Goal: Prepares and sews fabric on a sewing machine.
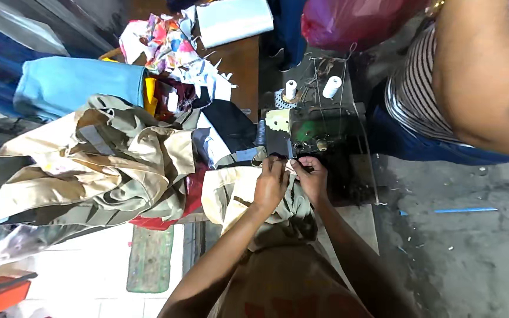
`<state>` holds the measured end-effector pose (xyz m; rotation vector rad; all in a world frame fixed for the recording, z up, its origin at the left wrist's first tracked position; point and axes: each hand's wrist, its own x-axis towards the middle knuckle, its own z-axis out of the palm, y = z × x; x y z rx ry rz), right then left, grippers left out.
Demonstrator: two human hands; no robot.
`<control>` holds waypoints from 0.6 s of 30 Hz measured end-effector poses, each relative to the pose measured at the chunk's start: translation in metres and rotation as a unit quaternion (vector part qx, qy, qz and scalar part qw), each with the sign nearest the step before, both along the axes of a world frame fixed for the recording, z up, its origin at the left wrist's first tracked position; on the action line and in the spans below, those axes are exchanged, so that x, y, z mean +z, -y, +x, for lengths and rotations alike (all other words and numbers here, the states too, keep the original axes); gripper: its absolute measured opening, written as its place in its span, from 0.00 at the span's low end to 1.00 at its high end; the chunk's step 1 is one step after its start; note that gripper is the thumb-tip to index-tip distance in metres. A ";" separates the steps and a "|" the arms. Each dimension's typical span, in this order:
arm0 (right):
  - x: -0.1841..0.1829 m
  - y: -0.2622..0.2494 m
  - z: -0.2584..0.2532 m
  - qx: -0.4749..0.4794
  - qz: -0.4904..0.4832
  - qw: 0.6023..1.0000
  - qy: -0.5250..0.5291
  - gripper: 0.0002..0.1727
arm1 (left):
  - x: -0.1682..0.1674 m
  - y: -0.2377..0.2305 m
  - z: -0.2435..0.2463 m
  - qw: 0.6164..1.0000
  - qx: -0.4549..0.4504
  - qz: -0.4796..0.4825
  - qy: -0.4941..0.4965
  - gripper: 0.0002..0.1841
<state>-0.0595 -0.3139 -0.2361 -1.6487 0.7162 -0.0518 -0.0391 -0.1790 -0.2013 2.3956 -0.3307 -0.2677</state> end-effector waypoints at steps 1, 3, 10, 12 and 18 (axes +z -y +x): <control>-0.001 -0.001 0.002 0.003 0.000 1.000 -0.005 0.21 | 0.002 -0.002 0.002 1.000 0.004 -0.006 -0.013 0.15; -0.005 -0.002 0.005 0.000 0.001 1.000 -0.005 0.17 | 0.001 -0.007 0.004 1.000 -0.003 -0.007 -0.001 0.13; -0.008 -0.018 -0.002 -0.058 -0.039 0.996 0.051 0.09 | -0.008 -0.012 0.008 0.970 -0.159 0.119 0.139 0.14; -0.010 -0.019 0.000 -0.065 -0.049 0.995 0.061 0.08 | -0.010 -0.008 0.016 0.972 -0.182 0.109 0.102 0.14; 0.001 -0.005 0.005 0.006 -0.070 0.998 0.005 0.11 | -0.006 -0.014 0.029 0.991 -0.135 -0.006 -0.011 0.23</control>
